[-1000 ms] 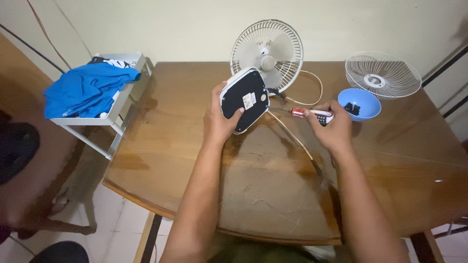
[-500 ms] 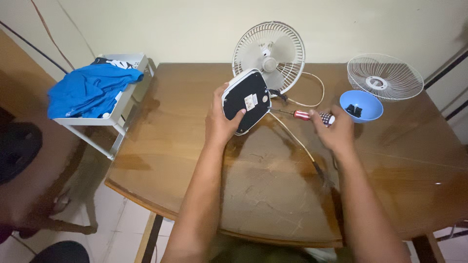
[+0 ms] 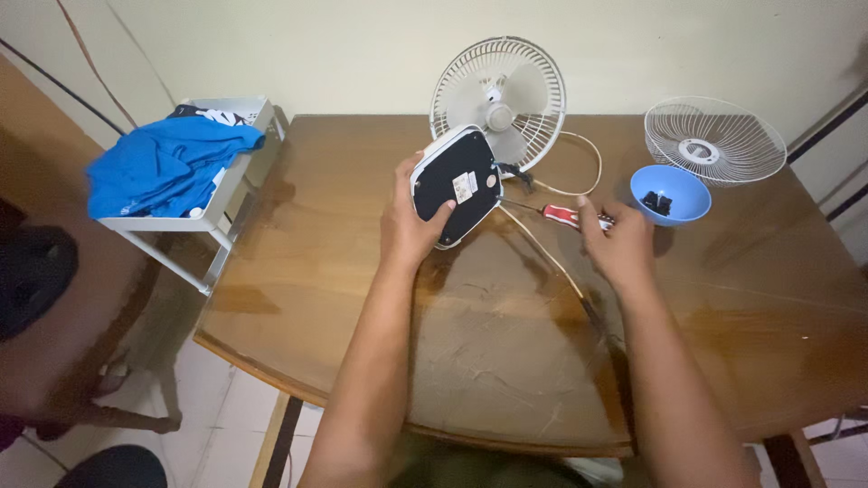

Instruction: The person uses a screwdriver to remove screws from the base of a white table fan. They remove the back cover, exposing the internal wiring, and continue to unscrew components inside the base.

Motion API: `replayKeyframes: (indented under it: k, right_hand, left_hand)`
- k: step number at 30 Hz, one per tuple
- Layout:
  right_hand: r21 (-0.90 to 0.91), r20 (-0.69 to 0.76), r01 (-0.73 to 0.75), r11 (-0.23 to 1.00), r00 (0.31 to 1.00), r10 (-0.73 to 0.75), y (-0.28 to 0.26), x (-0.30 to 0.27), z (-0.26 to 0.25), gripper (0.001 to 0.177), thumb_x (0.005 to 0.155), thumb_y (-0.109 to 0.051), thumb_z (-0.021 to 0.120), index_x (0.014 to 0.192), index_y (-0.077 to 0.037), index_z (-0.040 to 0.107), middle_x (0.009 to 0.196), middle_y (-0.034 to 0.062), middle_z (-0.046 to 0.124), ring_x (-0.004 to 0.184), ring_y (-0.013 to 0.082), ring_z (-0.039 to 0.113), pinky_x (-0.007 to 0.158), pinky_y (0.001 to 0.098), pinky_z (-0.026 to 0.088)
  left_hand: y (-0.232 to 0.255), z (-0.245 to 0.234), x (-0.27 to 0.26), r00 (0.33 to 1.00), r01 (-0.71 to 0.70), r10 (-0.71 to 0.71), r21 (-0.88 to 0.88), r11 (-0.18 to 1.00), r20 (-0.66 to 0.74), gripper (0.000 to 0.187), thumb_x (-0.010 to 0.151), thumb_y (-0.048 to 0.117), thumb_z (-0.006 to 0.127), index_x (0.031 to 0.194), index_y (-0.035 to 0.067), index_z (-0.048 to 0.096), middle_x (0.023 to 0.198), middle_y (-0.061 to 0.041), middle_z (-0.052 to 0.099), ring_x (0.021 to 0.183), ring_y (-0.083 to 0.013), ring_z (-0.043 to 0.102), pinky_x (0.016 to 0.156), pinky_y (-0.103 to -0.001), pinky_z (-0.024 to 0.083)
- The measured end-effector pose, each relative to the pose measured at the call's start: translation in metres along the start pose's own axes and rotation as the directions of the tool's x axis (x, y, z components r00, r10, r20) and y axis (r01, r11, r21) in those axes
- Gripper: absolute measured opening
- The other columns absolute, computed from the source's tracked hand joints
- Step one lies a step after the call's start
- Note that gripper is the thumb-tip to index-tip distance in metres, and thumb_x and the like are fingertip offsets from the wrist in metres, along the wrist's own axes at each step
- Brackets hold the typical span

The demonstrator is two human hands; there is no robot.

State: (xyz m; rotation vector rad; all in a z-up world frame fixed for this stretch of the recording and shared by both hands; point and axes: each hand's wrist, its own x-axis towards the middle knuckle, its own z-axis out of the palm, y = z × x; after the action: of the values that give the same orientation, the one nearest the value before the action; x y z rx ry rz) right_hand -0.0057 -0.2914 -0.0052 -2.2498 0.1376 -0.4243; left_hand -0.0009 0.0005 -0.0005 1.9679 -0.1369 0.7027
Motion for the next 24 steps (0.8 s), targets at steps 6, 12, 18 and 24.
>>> replayKeyframes:
  k: [6, 12, 18, 24]
  right_hand:
    - [0.313, -0.042, 0.289, 0.905, 0.956, -0.290, 0.003, 0.001, -0.005, 0.026, 0.085, -0.010, 0.083, 0.104, -0.001, 0.068, 0.092, 0.0056, 0.072, 0.079, 0.0084, 0.065, 0.068, 0.0246, 0.053]
    - [0.464, -0.085, 0.376, 0.802, 0.920, -0.382, -0.001, 0.001, 0.002, 0.032, 0.085, -0.008, 0.080, 0.109, 0.001, 0.062, 0.095, 0.0043, 0.068, 0.084, 0.0076, 0.065, 0.071, 0.0234, 0.054]
    - [0.075, -0.011, -0.015, 0.997, 1.000, 0.016, -0.013, -0.005, -0.006, 0.037, 0.103, -0.033, 0.069, 0.091, 0.002, 0.073, 0.063, 0.0100, 0.062, 0.055, 0.0175, 0.062, 0.057, 0.0304, 0.048]
    - [0.328, -0.074, 0.254, 0.910, 0.967, -0.243, -0.012, -0.007, -0.011, 0.022, 0.088, -0.010, 0.081, 0.108, -0.003, 0.072, 0.088, 0.0036, 0.069, 0.072, 0.0064, 0.059, 0.061, 0.0243, 0.046]
  left_hand:
    - [-0.001, 0.001, 0.001, 0.999, -0.047, 0.047, -0.016, 0.999, -0.024, 0.082, 0.077, 0.011, 0.086, 0.144, 0.021, 0.042, 0.135, -0.014, 0.067, 0.121, -0.0328, 0.068, 0.098, -0.042, 0.056]
    - [-0.001, 0.001, 0.000, 0.996, -0.089, 0.088, -0.040, 0.995, -0.026, 0.080, 0.077, 0.010, 0.086, 0.143, 0.020, 0.042, 0.144, -0.013, 0.063, 0.125, -0.0329, 0.065, 0.100, -0.041, 0.054]
    - [0.000, 0.001, 0.001, 0.999, -0.026, 0.026, 0.014, 1.000, -0.023, 0.082, 0.075, 0.012, 0.087, 0.144, 0.022, 0.042, 0.137, -0.014, 0.065, 0.123, -0.0329, 0.066, 0.098, -0.041, 0.055]
    - [-0.002, 0.000, 0.000, 0.999, -0.043, 0.043, -0.009, 0.999, -0.013, 0.082, 0.077, 0.014, 0.087, 0.146, 0.022, 0.042, 0.135, -0.014, 0.067, 0.122, -0.0327, 0.067, 0.098, -0.041, 0.056]
